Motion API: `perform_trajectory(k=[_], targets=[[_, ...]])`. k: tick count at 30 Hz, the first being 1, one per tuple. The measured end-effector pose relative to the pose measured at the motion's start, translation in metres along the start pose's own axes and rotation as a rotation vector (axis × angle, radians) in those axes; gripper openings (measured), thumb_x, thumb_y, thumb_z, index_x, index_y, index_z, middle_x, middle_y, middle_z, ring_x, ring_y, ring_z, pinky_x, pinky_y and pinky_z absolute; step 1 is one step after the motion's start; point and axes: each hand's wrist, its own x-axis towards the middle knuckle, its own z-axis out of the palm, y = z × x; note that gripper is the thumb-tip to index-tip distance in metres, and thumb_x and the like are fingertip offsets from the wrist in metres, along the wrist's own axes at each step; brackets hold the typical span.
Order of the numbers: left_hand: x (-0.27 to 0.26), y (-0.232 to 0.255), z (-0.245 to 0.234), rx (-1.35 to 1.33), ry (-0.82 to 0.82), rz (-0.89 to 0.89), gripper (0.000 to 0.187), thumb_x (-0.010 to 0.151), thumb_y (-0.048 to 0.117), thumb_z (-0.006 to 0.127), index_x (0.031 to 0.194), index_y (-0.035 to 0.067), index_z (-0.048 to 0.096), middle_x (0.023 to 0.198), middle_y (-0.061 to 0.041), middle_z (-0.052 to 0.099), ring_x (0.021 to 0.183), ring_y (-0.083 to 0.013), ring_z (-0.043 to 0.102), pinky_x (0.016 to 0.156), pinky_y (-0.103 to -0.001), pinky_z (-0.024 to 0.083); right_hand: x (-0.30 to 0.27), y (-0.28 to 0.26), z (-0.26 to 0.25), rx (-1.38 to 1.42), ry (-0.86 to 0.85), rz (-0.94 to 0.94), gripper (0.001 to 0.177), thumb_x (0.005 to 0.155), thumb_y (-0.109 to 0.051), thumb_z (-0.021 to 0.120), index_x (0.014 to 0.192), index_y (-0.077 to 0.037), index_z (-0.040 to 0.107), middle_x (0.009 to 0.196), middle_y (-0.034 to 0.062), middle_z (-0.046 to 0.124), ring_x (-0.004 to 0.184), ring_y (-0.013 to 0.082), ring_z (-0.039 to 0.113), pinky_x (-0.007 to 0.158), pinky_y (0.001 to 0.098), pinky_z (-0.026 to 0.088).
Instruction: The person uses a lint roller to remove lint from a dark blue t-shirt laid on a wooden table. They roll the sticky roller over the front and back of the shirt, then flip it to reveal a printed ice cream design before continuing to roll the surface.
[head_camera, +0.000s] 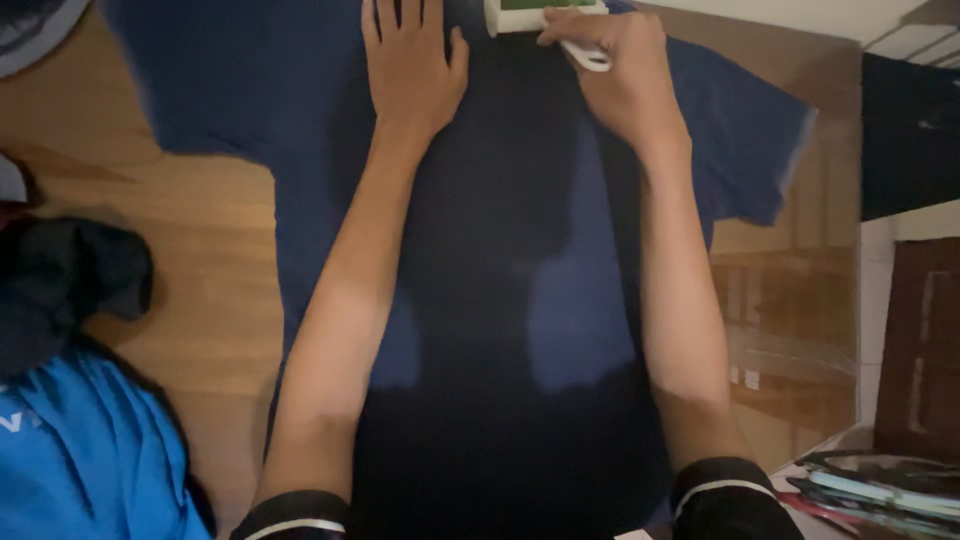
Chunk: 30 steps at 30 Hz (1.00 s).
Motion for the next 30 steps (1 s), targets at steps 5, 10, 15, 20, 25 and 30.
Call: perform_trajectory(k=[5,10,15,20,25,30], targets=[[0.007,0.010,-0.009,0.021,-0.060,0.011,0.046,0.100,0.022,0.061,0.143,0.003,0.056,0.139,-0.020,0.056,0.134,-0.0434,0.045,0.117,-0.058,0.029,-0.004,-0.016,-0.030,-0.044,-0.069,0.111,0.022,0.098,0.002,0.072,0.116,-0.006,0.080,0.114,0.0132,0.078,0.103,0.0283,0.077,0.091,0.0354,0.058],[0.005,0.022,-0.006,-0.188,-0.219,0.111,0.039,0.106,0.026,0.060,0.140,0.008,0.058,0.147,-0.014,0.056,0.143,-0.0338,0.045,0.124,-0.052,0.028,-0.012,-0.039,-0.073,-0.039,-0.314,0.269,0.023,0.093,-0.002,0.073,0.112,-0.012,0.082,0.102,0.0102,0.079,0.086,0.0188,0.075,0.077,0.0331,0.057],[-0.003,0.020,0.005,-0.152,-0.216,0.134,0.046,0.107,0.032,0.058,0.146,0.008,0.057,0.148,-0.018,0.053,0.142,-0.0357,0.042,0.120,-0.055,0.022,-0.015,-0.025,-0.062,0.072,-0.267,0.516,0.021,0.099,-0.004,0.070,0.112,-0.016,0.082,0.098,0.0077,0.079,0.078,0.0123,0.071,0.068,0.0304,0.057],[-0.002,0.022,0.004,-0.121,-0.210,0.134,0.048,0.107,0.033,0.058,0.146,0.007,0.057,0.148,-0.018,0.053,0.143,-0.0358,0.041,0.122,-0.055,0.020,-0.008,0.010,-0.037,0.161,-0.083,0.247,0.014,0.105,-0.003,0.071,0.114,-0.011,0.079,0.117,0.0065,0.078,0.093,0.0137,0.073,0.073,0.0298,0.059],[-0.002,0.022,0.006,-0.098,-0.220,0.161,0.044,0.108,0.031,0.058,0.144,0.006,0.058,0.151,-0.021,0.051,0.146,-0.0373,0.039,0.124,-0.055,0.020,-0.014,-0.005,-0.062,0.008,-0.182,0.373,0.019,0.100,-0.004,0.072,0.117,-0.011,0.079,0.093,0.0130,0.076,0.075,0.0204,0.066,0.065,0.0324,0.052],[0.001,0.039,0.008,-0.215,-0.259,0.239,0.045,0.106,0.029,0.057,0.147,0.009,0.058,0.156,-0.021,0.048,0.147,-0.0388,0.037,0.122,-0.053,0.021,-0.028,-0.027,-0.113,0.053,-0.442,0.556,0.025,0.093,0.000,0.067,0.110,-0.011,0.081,0.101,0.0115,0.079,0.080,0.0175,0.075,0.067,0.0298,0.061]])
